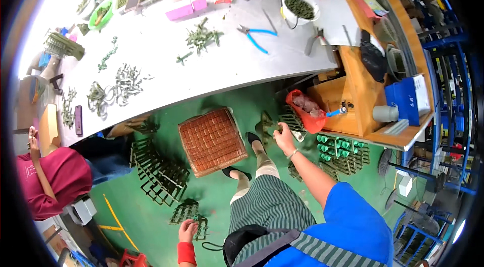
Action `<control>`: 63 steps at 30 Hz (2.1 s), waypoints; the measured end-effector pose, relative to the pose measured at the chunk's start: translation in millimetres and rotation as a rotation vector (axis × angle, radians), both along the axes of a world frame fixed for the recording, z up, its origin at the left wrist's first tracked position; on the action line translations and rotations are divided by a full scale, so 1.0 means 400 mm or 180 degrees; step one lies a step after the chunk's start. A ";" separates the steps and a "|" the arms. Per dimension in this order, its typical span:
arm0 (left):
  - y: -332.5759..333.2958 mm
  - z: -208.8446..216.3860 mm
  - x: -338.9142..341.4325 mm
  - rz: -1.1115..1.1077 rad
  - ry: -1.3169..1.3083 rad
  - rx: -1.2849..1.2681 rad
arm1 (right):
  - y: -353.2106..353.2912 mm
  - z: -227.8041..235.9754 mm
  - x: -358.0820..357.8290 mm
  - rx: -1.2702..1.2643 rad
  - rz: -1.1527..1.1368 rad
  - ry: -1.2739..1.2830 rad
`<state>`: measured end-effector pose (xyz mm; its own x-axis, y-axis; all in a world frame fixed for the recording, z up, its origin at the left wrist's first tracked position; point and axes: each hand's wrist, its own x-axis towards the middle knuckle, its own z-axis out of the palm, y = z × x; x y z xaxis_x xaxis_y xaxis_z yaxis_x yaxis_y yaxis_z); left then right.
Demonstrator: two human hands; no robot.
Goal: The person holds a green plastic frame and attaches small green plastic components to its branches by hand. The person then uses blue pliers to clip or secure specific sections of the assembly while standing at a workbench in a production area.
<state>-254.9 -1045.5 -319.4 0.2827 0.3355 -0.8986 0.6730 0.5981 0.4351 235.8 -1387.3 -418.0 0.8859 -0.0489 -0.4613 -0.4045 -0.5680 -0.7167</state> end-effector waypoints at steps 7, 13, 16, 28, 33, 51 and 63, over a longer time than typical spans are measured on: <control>-0.191 -0.058 0.145 -0.0558 0.0259 -0.0158 | -0.095 -0.569 0.304 -0.0701 0.0093 0.0523; -0.327 -0.128 0.067 -0.0098 0.1475 -0.0207 | -0.179 -0.927 0.481 -0.1519 0.1069 0.0017; -0.400 -0.150 0.042 0.0131 0.1546 -0.0234 | -0.230 -1.075 0.553 -0.2017 0.1642 -0.1092; -0.577 -0.053 0.060 0.0997 0.1118 -0.0486 | -0.151 -0.598 0.385 -0.2079 0.2810 -0.0724; -0.641 -0.014 0.054 0.1498 0.0714 -0.0412 | -0.096 -0.340 0.192 -0.2494 0.3519 0.3403; -0.641 -0.322 -0.472 0.0306 0.0277 0.0036 | 0.480 -0.054 -0.378 -0.1836 0.4939 0.0898; -0.444 -0.409 -0.606 0.2492 0.0130 -0.1140 | 0.703 0.080 -0.910 -0.0773 0.5398 0.1918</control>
